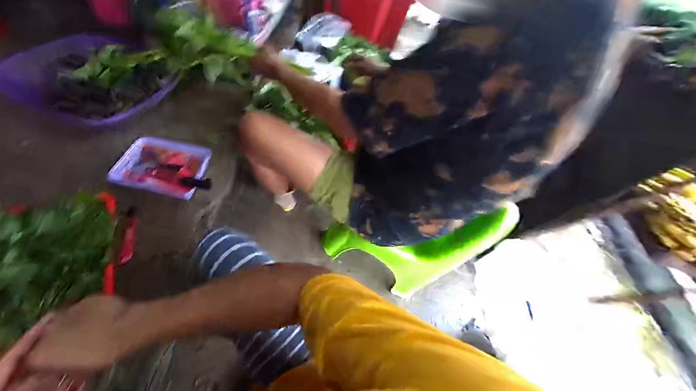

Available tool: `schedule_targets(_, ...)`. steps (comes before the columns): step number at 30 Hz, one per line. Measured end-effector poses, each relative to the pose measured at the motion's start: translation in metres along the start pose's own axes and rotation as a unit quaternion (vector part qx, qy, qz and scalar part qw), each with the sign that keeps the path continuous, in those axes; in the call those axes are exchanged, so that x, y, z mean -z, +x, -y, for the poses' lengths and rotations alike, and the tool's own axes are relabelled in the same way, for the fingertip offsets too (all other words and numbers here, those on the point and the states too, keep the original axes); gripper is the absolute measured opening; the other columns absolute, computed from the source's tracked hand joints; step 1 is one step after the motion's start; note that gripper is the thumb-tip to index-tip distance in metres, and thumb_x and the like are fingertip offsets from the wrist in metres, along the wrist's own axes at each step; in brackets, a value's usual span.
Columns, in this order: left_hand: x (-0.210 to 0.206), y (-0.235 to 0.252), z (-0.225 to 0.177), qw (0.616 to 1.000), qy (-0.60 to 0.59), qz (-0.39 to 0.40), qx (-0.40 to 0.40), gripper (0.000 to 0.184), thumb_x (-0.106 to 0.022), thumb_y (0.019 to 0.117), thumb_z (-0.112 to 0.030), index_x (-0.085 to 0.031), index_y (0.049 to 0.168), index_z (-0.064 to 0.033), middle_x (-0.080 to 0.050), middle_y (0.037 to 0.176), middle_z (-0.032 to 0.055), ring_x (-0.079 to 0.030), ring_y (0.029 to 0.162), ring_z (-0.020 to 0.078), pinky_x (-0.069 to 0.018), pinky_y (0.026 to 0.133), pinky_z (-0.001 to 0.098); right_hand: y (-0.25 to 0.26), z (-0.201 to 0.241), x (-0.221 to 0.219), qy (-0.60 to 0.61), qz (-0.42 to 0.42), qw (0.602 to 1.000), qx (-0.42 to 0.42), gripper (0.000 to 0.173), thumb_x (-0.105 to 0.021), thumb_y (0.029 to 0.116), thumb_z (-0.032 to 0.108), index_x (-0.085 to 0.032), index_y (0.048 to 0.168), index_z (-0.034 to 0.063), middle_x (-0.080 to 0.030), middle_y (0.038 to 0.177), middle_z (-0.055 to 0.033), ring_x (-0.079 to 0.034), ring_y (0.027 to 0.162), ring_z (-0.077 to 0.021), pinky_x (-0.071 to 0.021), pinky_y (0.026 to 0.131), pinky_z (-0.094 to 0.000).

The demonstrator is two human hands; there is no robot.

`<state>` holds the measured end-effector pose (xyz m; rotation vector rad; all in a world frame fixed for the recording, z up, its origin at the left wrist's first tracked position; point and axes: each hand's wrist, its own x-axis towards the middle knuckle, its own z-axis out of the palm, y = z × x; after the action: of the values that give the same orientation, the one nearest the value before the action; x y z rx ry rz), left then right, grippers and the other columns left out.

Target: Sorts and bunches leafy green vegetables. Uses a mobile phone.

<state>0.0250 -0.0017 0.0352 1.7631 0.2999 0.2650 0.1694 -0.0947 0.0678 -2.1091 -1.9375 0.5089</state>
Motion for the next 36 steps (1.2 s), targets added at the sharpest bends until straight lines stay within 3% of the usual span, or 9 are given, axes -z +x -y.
schedule_targets(3, -0.013, -0.008, 0.001, 0.994, -0.007, -0.09, 0.055, 0.088, -0.078, 0.0751, -0.012, -0.039, 0.153, -0.0015, -0.07, 0.12, 0.0053, -0.072, 0.086, 0.009, -0.0626, 0.073, 0.0277, 0.007, -0.029, -0.014, 0.094, 0.017, 0.985, 0.142, 0.02, -0.07, 0.0936, 0.005, -0.073, 0.112, -0.0034, -0.072, 0.109, -0.0216, -0.068, 0.107, -0.0371, -0.0515, 0.095, -0.0556)
schedule_targets(7, 0.0, -0.02, -0.002, 0.975, -0.118, -0.166, 0.092, 0.077, -0.069, 0.0782, 0.01, -0.044, 0.15, -0.0034, -0.074, 0.091, 0.003, -0.071, 0.074, 0.0103, -0.0613, 0.072, 0.0261, 0.04, -0.054, -0.022, 0.232, 0.024, 0.92, 0.314, 0.01, -0.071, 0.0913, 0.003, -0.075, 0.09, -0.0057, -0.07, 0.103, -0.0197, -0.066, 0.102, -0.0283, -0.0524, 0.094, -0.0422)
schedule_targets(11, 0.032, -0.035, -0.001, 0.974, -0.134, -0.174, 0.058, 0.081, -0.067, 0.077, 0.012, -0.045, 0.151, -0.0087, -0.074, 0.095, 0.004, -0.069, 0.069, 0.0097, -0.0616, 0.064, 0.0256, 0.052, -0.041, -0.016, 0.234, -0.103, 0.907, 0.334, 0.012, -0.069, 0.0939, 0.006, -0.075, 0.101, -0.001, -0.065, 0.115, -0.0171, -0.066, 0.104, -0.0209, -0.0569, 0.093, -0.0329)
schedule_targets(17, 0.123, -0.003, -0.051, 0.978, 0.08, -0.188, 0.036, 0.07, -0.068, 0.082, 0.008, -0.05, 0.147, -0.0083, -0.07, 0.105, 0.0046, -0.065, 0.072, 0.0075, -0.0604, 0.07, 0.0273, 0.114, -0.017, 0.02, 0.091, -0.265, 0.91, 0.306, 0.029, -0.07, 0.0964, 0.033, -0.076, 0.115, 0.0113, -0.064, 0.129, -0.0148, -0.054, 0.122, -0.04, -0.0419, 0.097, -0.0603)
schedule_targets(22, 0.196, 0.023, -0.073, 0.909, 0.324, -0.263, 0.004, 0.039, -0.069, 0.0914, -0.007, -0.064, 0.13, -0.0037, -0.066, 0.091, 0.0005, -0.061, 0.076, 0.0011, -0.0536, 0.074, 0.0197, 0.199, 0.017, 0.045, 0.053, -0.33, 0.892, 0.303, 0.023, -0.063, 0.1006, 0.023, -0.075, 0.113, 0.0081, -0.066, 0.128, -0.0186, -0.055, 0.125, -0.042, -0.0393, 0.104, -0.0603)
schedule_targets(26, 0.236, 0.008, 0.0, 0.866, 0.364, -0.342, -0.033, 0.031, -0.062, 0.0958, -0.01, -0.069, 0.126, -0.0035, -0.071, 0.115, 0.0109, -0.067, 0.093, 0.0117, -0.0552, 0.086, 0.029, 0.241, 0.035, 0.004, 0.068, -0.276, 0.899, 0.333, 0.024, -0.062, 0.0992, 0.015, -0.072, 0.119, 0.0064, -0.062, 0.134, -0.0193, -0.056, 0.128, -0.0389, -0.042, 0.107, -0.0568)
schedule_targets(30, 0.247, -0.022, 0.117, 0.856, 0.332, -0.355, 0.176, 0.036, -0.058, 0.0954, 0.0, -0.064, 0.131, 0.0007, -0.06, 0.14, 0.0217, -0.064, 0.12, 0.0341, -0.0512, 0.104, 0.0497, 0.256, 0.001, -0.052, 0.094, -0.129, 0.942, 0.296, 0.034, -0.068, 0.0968, 0.013, -0.067, 0.131, 0.0081, -0.054, 0.146, -0.0183, -0.056, 0.129, -0.0363, -0.0459, 0.105, -0.0561)
schedule_targets(34, 0.228, -0.031, 0.16, 0.831, 0.33, -0.322, 0.31, 0.051, -0.07, 0.0923, -0.009, -0.057, 0.141, -0.0036, -0.026, 0.163, 0.0299, -0.036, 0.145, 0.0492, -0.0378, 0.114, 0.0622, 0.233, -0.069, -0.084, 0.18, -0.121, 0.971, 0.102, 0.024, -0.063, 0.1005, 0.012, -0.07, 0.117, -0.0033, -0.064, 0.124, -0.0227, -0.069, 0.101, -0.0292, -0.0583, 0.091, -0.0412)
schedule_targets(36, 0.215, -0.021, 0.154, 0.812, 0.366, -0.346, 0.295, 0.05, -0.069, 0.092, -0.011, -0.058, 0.14, -0.005, -0.029, 0.162, 0.0275, -0.037, 0.144, 0.05, -0.0361, 0.115, 0.0625, 0.206, -0.086, -0.1, 0.208, -0.119, 0.97, -0.038, 0.026, -0.061, 0.1017, 0.014, -0.068, 0.118, -0.0041, -0.064, 0.122, -0.0244, -0.067, 0.104, -0.0323, -0.0556, 0.094, -0.0452)
